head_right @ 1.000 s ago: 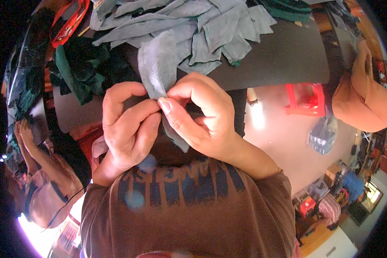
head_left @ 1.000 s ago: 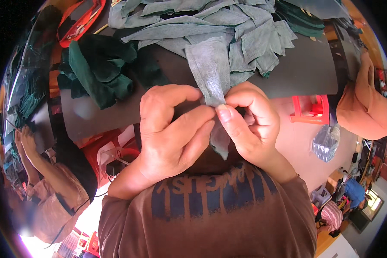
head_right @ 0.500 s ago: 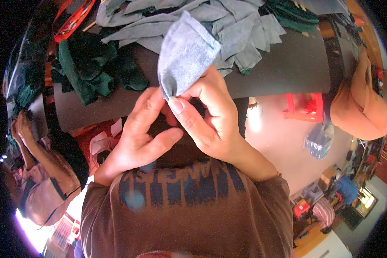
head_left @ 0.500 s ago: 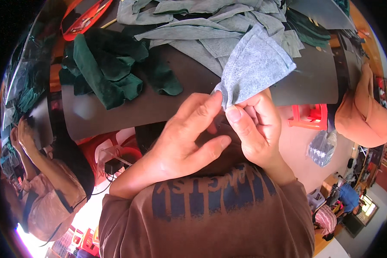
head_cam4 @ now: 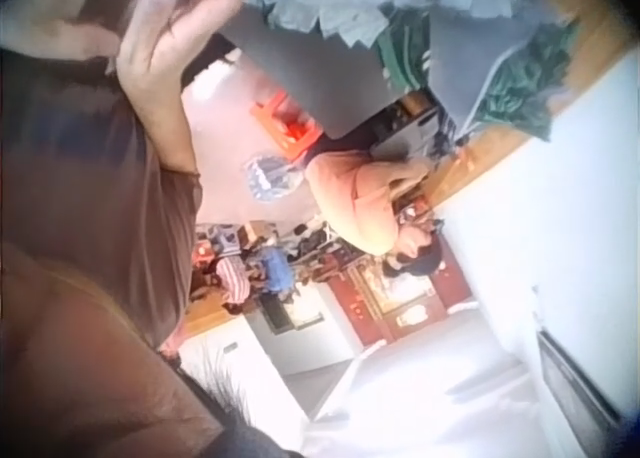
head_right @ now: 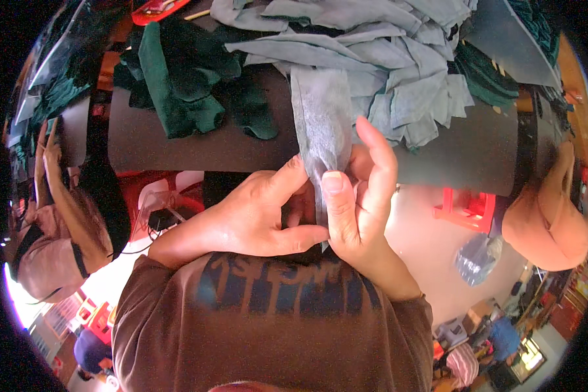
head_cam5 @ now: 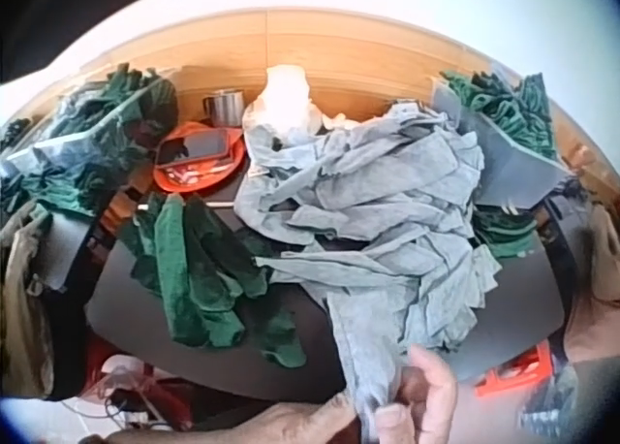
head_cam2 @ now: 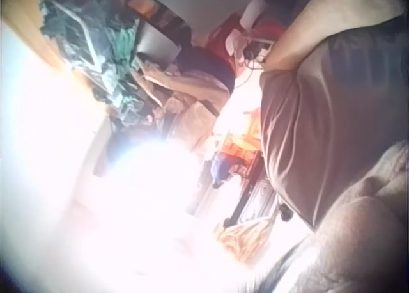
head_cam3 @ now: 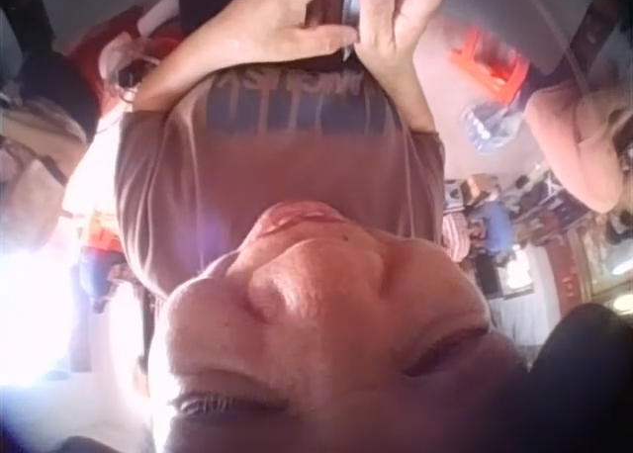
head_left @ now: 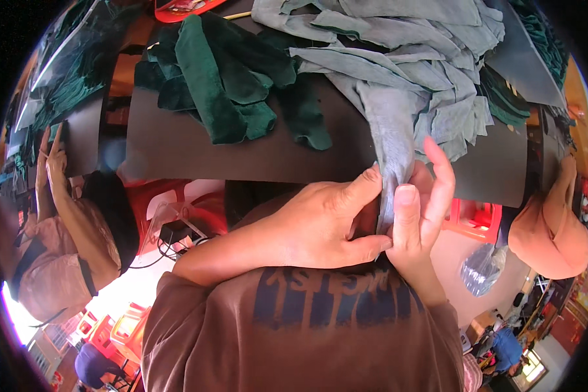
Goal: Folding and aligning green and grey fabric strips on a workshop table.
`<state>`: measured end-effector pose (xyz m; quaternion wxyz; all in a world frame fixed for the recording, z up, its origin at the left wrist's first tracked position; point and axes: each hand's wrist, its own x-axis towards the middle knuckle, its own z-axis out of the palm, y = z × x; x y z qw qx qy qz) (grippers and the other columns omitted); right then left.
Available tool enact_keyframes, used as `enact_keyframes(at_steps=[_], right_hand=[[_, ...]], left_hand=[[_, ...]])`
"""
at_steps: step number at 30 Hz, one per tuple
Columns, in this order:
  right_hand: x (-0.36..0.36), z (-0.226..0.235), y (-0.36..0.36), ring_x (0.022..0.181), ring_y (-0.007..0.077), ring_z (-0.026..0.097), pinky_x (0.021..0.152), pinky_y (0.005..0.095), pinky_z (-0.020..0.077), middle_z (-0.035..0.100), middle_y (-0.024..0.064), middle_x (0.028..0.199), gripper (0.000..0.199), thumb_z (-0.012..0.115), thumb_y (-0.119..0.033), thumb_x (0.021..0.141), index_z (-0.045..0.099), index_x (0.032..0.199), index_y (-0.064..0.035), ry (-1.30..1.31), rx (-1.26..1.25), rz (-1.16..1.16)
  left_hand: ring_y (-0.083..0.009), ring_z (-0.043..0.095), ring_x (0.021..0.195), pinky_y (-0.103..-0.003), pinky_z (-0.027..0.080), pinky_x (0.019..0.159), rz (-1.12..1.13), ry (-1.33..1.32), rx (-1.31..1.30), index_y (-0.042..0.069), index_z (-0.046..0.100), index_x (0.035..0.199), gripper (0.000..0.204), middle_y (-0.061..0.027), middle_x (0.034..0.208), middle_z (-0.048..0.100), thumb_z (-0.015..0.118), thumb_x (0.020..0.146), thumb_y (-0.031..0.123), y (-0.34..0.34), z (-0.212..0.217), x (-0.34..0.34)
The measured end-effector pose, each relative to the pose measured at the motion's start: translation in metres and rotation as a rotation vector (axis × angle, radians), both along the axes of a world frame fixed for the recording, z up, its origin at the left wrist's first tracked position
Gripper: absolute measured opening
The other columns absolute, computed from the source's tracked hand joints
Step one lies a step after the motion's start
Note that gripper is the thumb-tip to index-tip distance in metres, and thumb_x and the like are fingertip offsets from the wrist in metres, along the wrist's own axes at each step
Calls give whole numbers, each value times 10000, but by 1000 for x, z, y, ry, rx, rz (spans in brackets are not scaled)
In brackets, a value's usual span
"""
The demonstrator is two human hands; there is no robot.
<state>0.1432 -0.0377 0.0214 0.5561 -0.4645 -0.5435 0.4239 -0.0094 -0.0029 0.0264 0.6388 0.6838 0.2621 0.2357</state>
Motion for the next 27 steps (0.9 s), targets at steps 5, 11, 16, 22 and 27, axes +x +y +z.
enact_keyframes(at_steps=[5,11,16,22,27], right_hand=[[-10,-19,-7,775,102,518,663,238,441,553,106,944,359,475,-58,886,357,1204,61,-137,221,0],[-16,-5,-3,661,228,609,602,300,469,593,147,785,456,521,33,813,349,1235,29,-182,222,220],[2,-5,-6,684,107,479,628,225,401,534,61,799,444,531,-86,857,321,1236,14,334,93,109],[2,18,6,990,118,497,876,267,377,545,65,1052,401,502,-292,899,463,1157,13,768,-220,153],[-3,13,2,990,131,502,881,275,374,545,71,1067,397,468,-303,917,474,1160,12,644,-152,238]], left_hand=[[-342,499,990,-373,426,803,-17,55,268,-35,377,1215,617,-238,1080,468,518,831,427,12,-3,-4],[-301,325,1200,-385,242,992,118,-375,-191,-15,508,1117,414,-192,1262,396,453,888,326,12,-2,0],[-284,276,1259,-376,212,1014,187,-325,48,-16,544,1125,336,-187,1288,391,454,894,210,15,-4,-1],[-313,115,1326,-402,141,1041,24,-265,127,-33,536,1141,369,-192,1430,71,504,883,228,8,-3,11],[-271,-21,1342,-417,71,1050,28,-244,-282,2,514,1185,417,-178,1437,59,538,862,265,-9,-2,0]])
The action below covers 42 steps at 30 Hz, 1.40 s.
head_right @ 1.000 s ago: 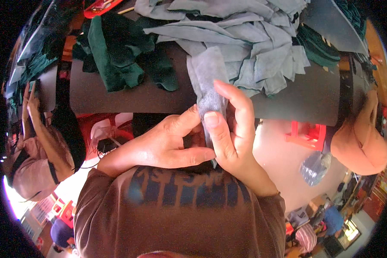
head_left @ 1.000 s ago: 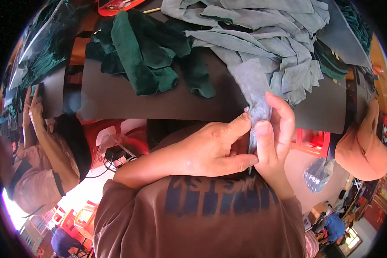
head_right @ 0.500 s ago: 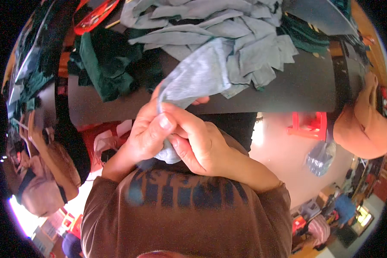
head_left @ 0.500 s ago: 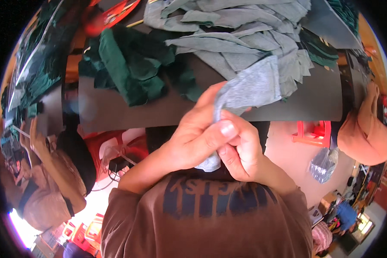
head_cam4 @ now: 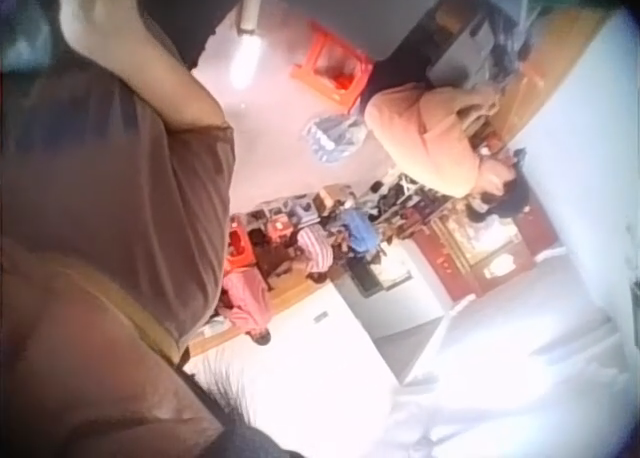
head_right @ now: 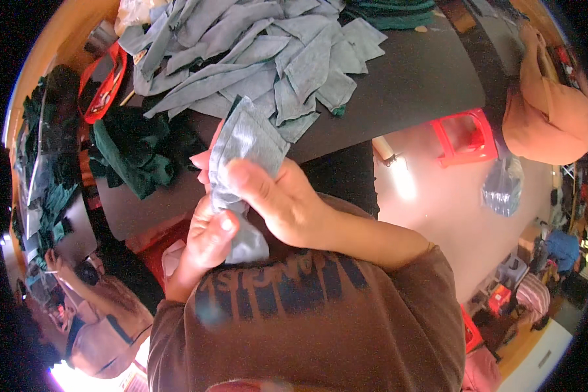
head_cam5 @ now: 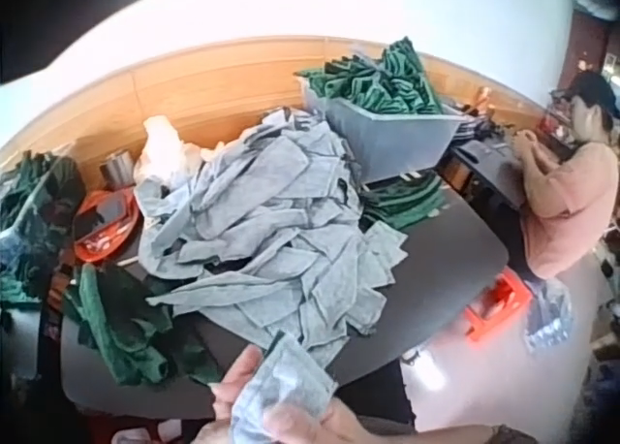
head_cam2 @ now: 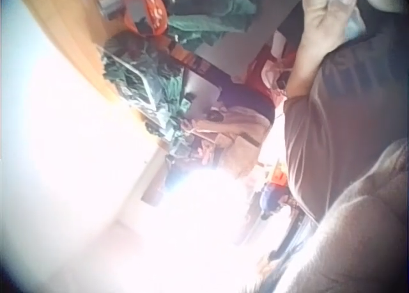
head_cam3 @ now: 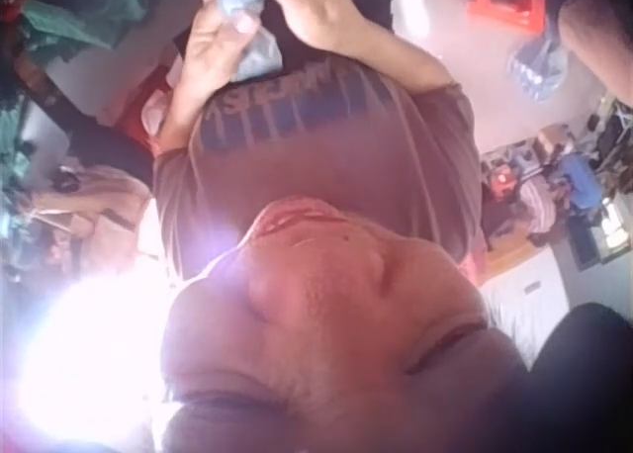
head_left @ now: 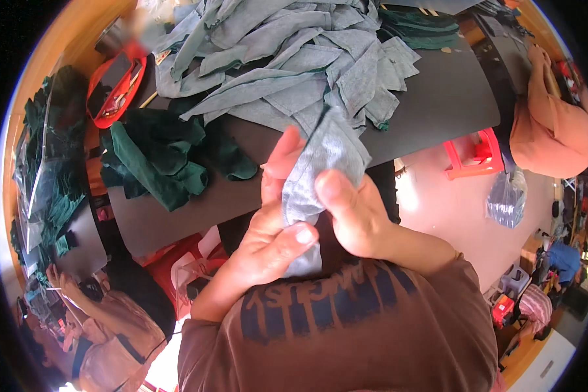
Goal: Folding and aligning green and grey fabric strips on a workshop table.
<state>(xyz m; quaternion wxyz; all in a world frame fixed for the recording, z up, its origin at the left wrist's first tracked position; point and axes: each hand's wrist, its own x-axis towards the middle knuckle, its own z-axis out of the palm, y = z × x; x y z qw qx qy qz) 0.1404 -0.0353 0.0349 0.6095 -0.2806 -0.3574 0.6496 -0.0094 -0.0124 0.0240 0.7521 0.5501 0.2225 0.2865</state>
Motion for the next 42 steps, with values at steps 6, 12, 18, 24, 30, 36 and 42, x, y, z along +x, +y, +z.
enact_keyframes(at_steps=[6,12,18,24,30,36,42], right_hand=[[-6,-14,1,1149,190,442,967,326,333,443,105,1255,524,408,-355,923,370,1280,26,-361,120,66],[3,-15,2,1117,180,443,957,314,320,469,91,1220,460,556,-56,823,415,1258,-5,-232,53,9],[13,-9,6,1123,215,434,980,341,287,474,101,1219,489,529,-150,862,364,1294,7,-420,296,-52],[12,-18,7,1049,216,351,965,347,236,439,114,1277,597,371,-426,909,308,1340,-18,-713,402,-24],[6,-22,4,1097,249,344,963,367,269,420,152,1261,630,541,-297,841,292,1346,-15,-838,439,-54],[21,-6,-4,1182,223,363,986,343,269,443,111,1231,538,577,-113,753,415,1253,3,-123,33,223],[19,-16,-3,935,104,481,844,244,374,496,35,1011,270,517,52,811,510,1073,-13,-108,104,102]], left_hand=[[-204,268,1259,-344,186,1034,106,-229,-309,15,272,1351,599,-100,1362,276,517,874,284,-2,17,11],[-176,330,1208,-338,268,999,214,-242,-317,-18,315,1314,519,-104,1364,274,481,897,242,7,8,15],[-201,271,1249,-354,259,996,278,-172,-64,12,580,1098,297,-98,1407,210,522,865,187,9,0,16],[-172,354,1165,-319,286,957,-49,-165,-459,-20,570,1086,380,-90,1233,434,590,756,168,8,8,-3],[-92,488,923,-237,409,765,132,-89,-459,-20,583,961,225,-56,1161,469,630,777,100,9,17,9],[-95,560,796,-219,440,687,143,3,-463,-74,477,1150,607,-78,1177,498,701,626,135,15,20,4],[-128,519,936,-246,397,786,73,-27,-348,-65,610,804,311,-139,1336,354,704,585,135,21,21,5]])
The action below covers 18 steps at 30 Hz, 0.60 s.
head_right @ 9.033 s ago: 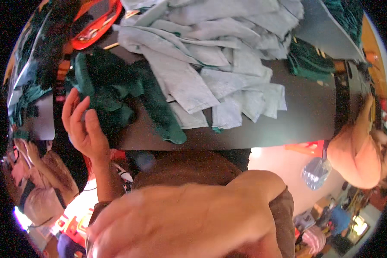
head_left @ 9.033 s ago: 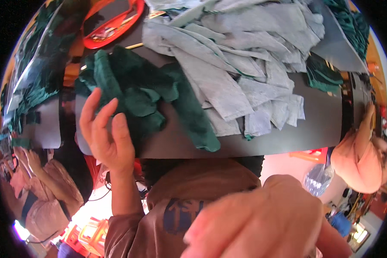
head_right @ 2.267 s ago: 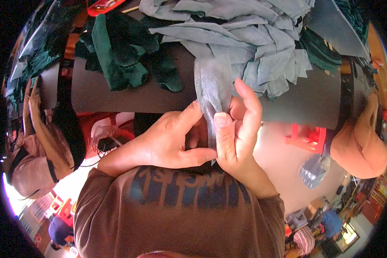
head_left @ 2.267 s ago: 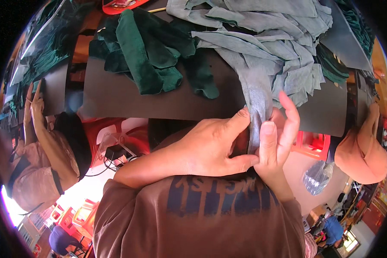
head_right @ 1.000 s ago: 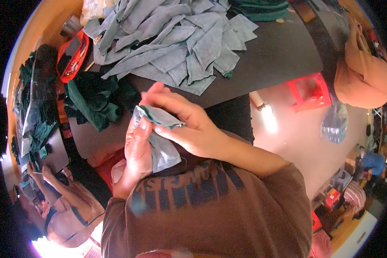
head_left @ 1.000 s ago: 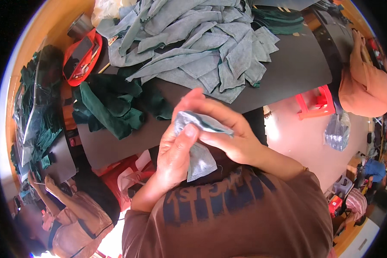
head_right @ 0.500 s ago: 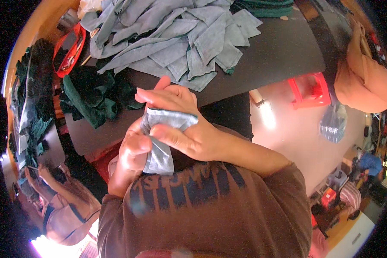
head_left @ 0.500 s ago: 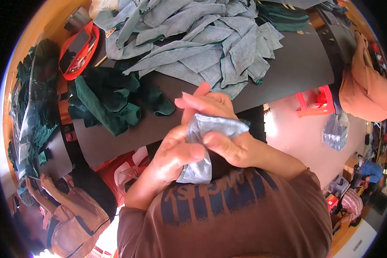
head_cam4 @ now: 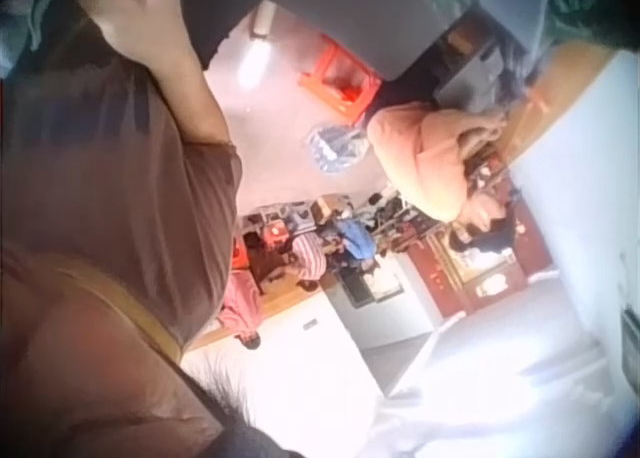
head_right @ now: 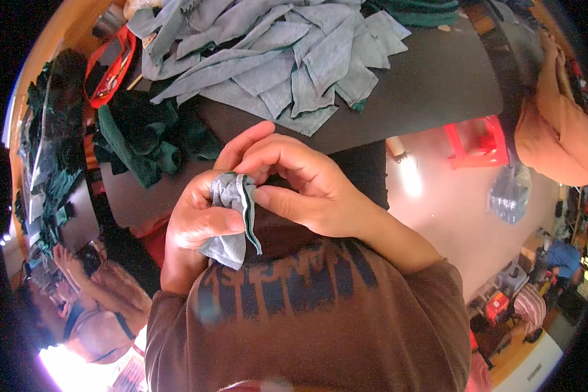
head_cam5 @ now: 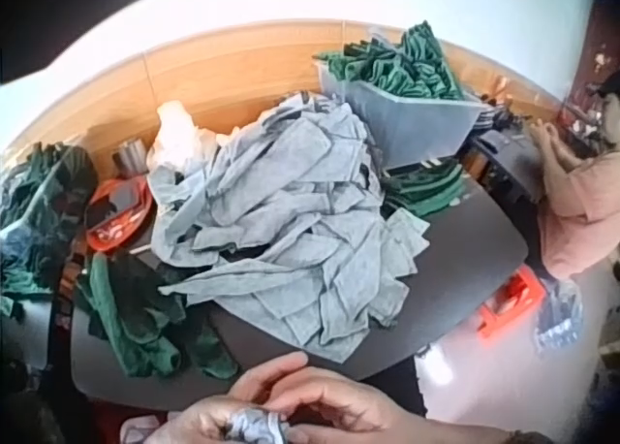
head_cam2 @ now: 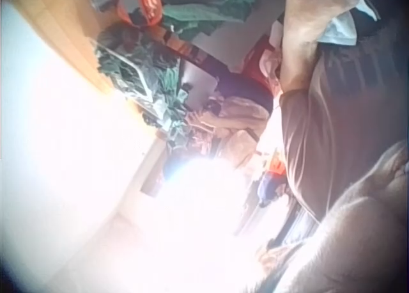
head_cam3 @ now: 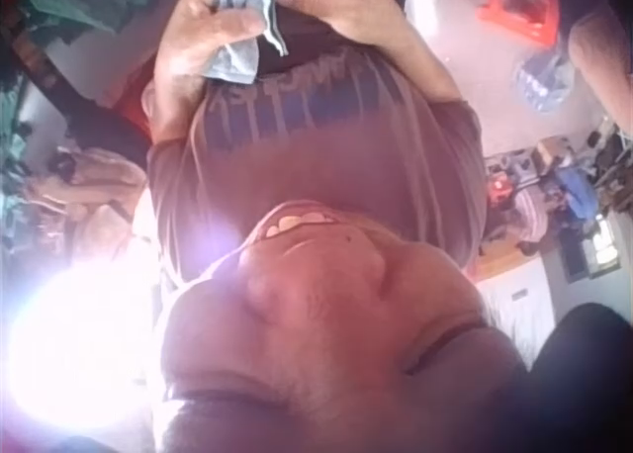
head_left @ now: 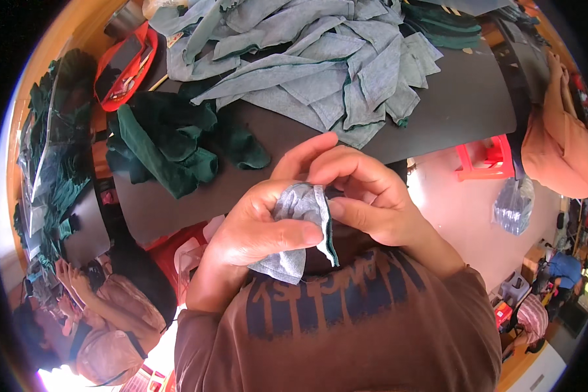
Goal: Folding and aligning green and grey fabric strips on a workshop table.
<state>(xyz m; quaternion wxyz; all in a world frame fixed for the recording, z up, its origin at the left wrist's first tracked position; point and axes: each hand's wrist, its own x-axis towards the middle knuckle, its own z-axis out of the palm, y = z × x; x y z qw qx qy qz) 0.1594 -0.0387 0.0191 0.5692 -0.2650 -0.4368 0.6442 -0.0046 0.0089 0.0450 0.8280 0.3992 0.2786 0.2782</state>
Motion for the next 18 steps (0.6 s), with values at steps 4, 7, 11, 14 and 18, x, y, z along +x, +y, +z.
enact_keyframes(at_steps=[4,7,11,14,18], right_hand=[[0,5,1,869,85,488,795,240,391,501,7,902,245,539,71,788,511,1012,-26,-2,-59,1],[0,7,1,818,64,487,734,213,397,498,-10,847,225,530,78,775,505,972,-29,60,-181,27],[-3,6,-1,810,83,482,700,223,387,496,16,861,203,513,80,733,495,901,-33,65,-242,46],[-5,3,1,683,59,464,589,204,378,488,-1,773,176,537,64,720,504,866,-29,-86,-57,-90],[-10,3,7,595,165,502,540,256,403,515,73,719,165,568,64,646,527,775,-29,-408,270,-317]], left_hand=[[-150,389,1147,-276,352,863,-162,-67,-74,-35,617,859,240,-109,1404,226,674,669,101,5,5,-6],[-182,388,1160,-290,342,889,-212,-20,-40,-26,613,842,222,-116,1399,235,673,669,100,8,3,-8],[-228,392,1165,-339,310,944,-86,-73,121,8,613,823,185,-129,1371,273,669,653,57,5,-14,-5],[-237,397,1163,-359,306,956,27,27,376,23,603,790,142,-135,1331,319,632,652,8,6,-16,-5],[-226,522,968,-307,418,798,265,311,844,19,580,799,174,-137,1094,510,564,646,-61,0,-13,-2]])
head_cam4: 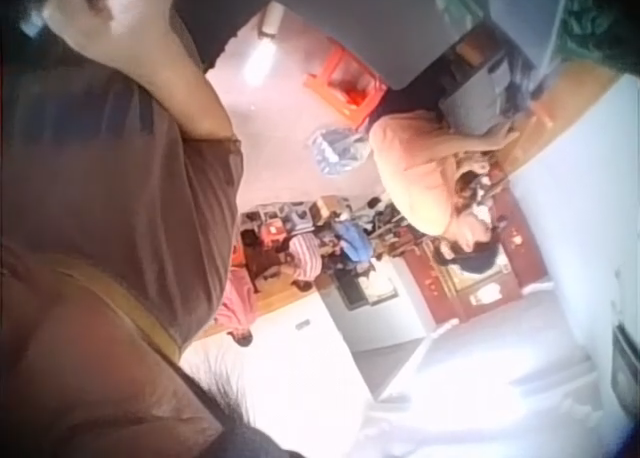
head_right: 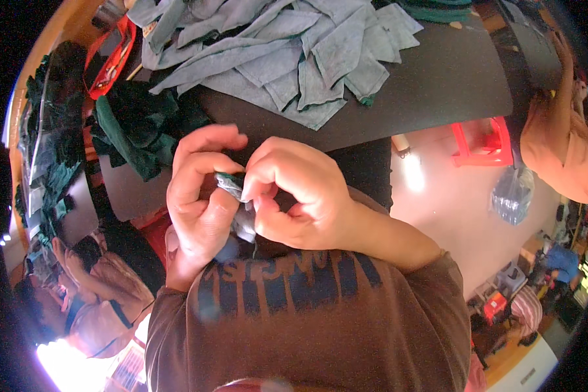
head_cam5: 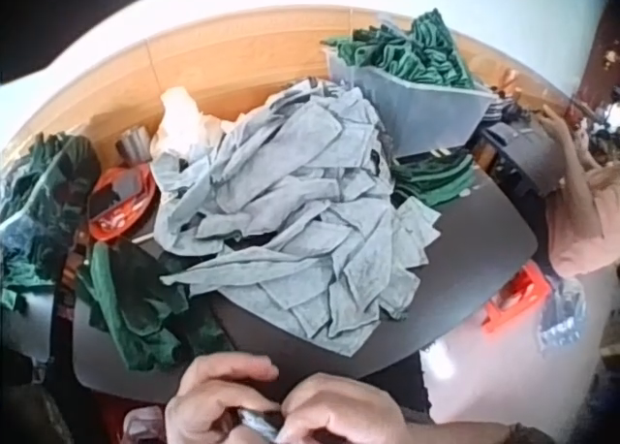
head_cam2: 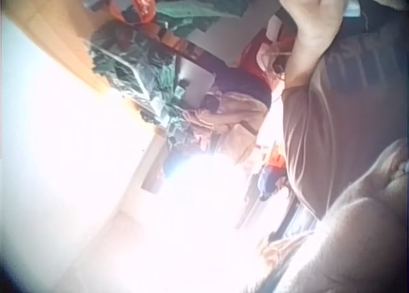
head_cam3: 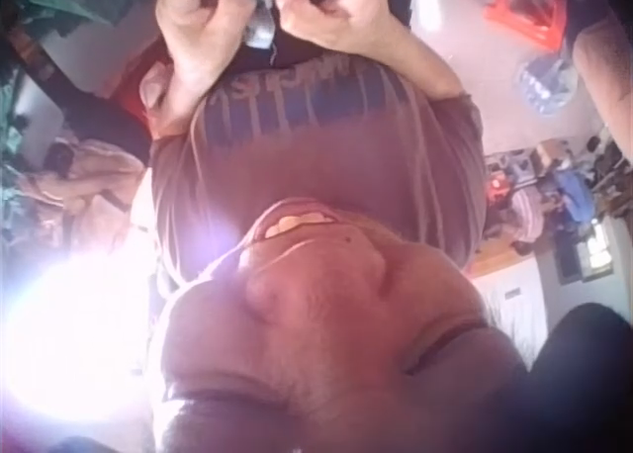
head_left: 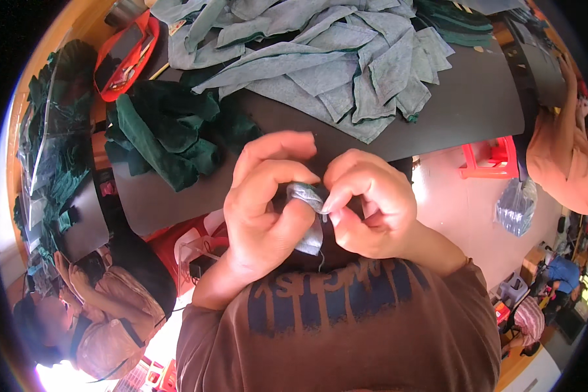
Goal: Folding and aligning green and grey fabric strips on a workshop table.
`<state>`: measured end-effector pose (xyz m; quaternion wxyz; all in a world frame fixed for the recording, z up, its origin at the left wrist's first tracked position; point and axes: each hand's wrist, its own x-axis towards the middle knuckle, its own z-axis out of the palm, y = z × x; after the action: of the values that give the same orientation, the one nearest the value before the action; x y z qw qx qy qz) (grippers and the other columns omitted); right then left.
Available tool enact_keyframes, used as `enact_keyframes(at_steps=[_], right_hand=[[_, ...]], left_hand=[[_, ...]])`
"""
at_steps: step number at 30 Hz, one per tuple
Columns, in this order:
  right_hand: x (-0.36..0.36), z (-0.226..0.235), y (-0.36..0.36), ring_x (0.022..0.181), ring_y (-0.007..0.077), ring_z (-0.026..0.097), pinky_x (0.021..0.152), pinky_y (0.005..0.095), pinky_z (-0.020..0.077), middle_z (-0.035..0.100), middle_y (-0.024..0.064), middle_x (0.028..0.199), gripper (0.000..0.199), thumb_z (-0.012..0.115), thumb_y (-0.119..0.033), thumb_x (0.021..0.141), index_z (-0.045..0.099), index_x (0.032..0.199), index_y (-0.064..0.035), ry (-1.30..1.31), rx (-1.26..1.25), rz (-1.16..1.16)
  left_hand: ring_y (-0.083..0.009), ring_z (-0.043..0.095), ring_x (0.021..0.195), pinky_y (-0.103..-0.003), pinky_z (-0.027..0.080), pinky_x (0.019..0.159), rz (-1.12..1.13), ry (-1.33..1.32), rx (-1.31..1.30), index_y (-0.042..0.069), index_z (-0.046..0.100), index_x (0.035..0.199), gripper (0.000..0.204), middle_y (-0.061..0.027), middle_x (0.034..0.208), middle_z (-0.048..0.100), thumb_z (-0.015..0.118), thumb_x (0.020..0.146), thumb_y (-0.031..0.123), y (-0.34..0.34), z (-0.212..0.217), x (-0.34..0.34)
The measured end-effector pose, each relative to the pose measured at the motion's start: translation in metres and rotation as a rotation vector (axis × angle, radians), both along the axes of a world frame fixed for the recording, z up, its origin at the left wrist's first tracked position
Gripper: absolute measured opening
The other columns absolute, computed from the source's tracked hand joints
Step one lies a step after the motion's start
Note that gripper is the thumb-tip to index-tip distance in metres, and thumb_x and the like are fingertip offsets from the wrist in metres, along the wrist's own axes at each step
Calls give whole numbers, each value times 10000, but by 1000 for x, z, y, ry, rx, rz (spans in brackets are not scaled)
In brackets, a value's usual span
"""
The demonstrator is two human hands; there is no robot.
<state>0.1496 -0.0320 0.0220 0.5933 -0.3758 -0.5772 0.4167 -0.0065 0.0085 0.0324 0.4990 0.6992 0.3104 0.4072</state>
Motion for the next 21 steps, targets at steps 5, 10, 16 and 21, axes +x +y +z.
enact_keyframes(at_steps=[5,10,16,21], right_hand=[[-1,-1,1,610,233,530,549,291,426,532,100,723,173,599,49,617,543,755,-40,-185,185,-104],[0,-4,-3,741,199,500,655,283,414,504,115,841,192,589,27,706,539,886,-20,-188,189,-12],[3,-6,-3,908,222,518,791,304,415,529,157,968,328,583,30,756,479,1067,21,-120,102,39],[1,-1,3,688,210,567,610,275,455,574,104,840,270,616,47,698,575,960,-7,-150,190,-75]], left_hand=[[-203,565,760,-286,441,639,131,109,264,28,556,859,225,-99,853,580,634,655,-28,-2,-8,4],[-140,483,550,-236,376,498,193,2,251,21,511,862,121,-67,698,534,604,792,55,-6,-18,5],[-122,491,587,-232,384,530,89,-156,70,3,509,896,110,-58,715,540,560,840,81,-7,-19,4],[-99,514,706,-217,415,631,-74,-174,-185,-25,498,976,136,-72,829,560,499,857,41,-7,-11,-3]])
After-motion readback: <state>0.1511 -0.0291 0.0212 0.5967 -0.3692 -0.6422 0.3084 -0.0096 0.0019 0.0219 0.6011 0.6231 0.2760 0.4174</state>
